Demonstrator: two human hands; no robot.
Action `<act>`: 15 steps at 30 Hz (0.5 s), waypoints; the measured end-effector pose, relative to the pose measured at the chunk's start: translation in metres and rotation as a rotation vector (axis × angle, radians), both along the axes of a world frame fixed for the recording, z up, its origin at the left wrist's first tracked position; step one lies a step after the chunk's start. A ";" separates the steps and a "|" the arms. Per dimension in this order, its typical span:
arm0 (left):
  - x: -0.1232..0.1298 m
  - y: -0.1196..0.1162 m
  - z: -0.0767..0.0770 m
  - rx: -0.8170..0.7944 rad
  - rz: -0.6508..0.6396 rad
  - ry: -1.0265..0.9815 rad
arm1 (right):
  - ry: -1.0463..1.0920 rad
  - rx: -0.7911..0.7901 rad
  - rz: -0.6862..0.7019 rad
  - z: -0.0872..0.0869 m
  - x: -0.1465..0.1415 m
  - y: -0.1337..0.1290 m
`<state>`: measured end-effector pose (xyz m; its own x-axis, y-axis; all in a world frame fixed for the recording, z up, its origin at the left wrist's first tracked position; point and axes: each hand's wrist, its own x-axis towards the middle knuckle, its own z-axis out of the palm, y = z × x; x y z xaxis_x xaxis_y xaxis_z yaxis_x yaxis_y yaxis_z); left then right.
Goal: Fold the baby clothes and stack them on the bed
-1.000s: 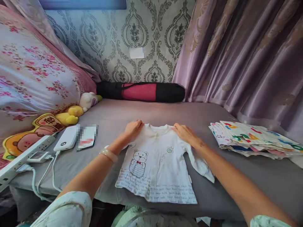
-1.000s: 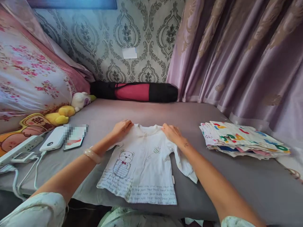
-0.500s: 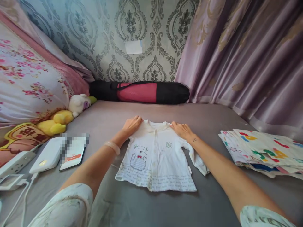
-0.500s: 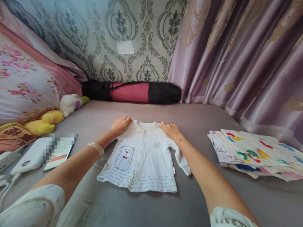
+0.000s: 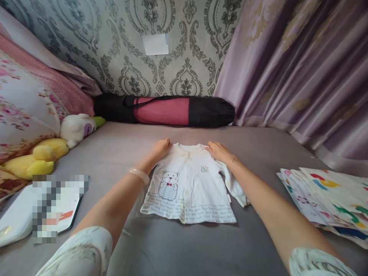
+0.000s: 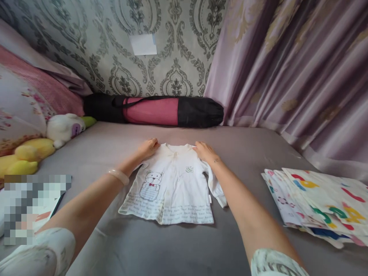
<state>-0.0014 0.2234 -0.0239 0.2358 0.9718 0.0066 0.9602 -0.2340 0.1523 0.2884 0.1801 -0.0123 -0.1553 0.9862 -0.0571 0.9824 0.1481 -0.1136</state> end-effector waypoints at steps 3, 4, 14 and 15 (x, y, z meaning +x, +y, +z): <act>0.007 0.009 -0.002 -0.057 0.034 -0.080 | 0.125 -0.025 0.006 -0.005 -0.006 0.013; 0.010 0.011 -0.002 -0.070 0.037 -0.100 | 0.147 -0.025 0.006 -0.006 -0.010 0.016; 0.023 0.003 -0.005 0.197 -0.080 -0.044 | 0.155 0.188 -0.076 -0.017 -0.030 0.011; 0.022 0.002 -0.008 0.222 -0.093 -0.016 | 0.140 0.210 -0.078 -0.020 -0.030 0.010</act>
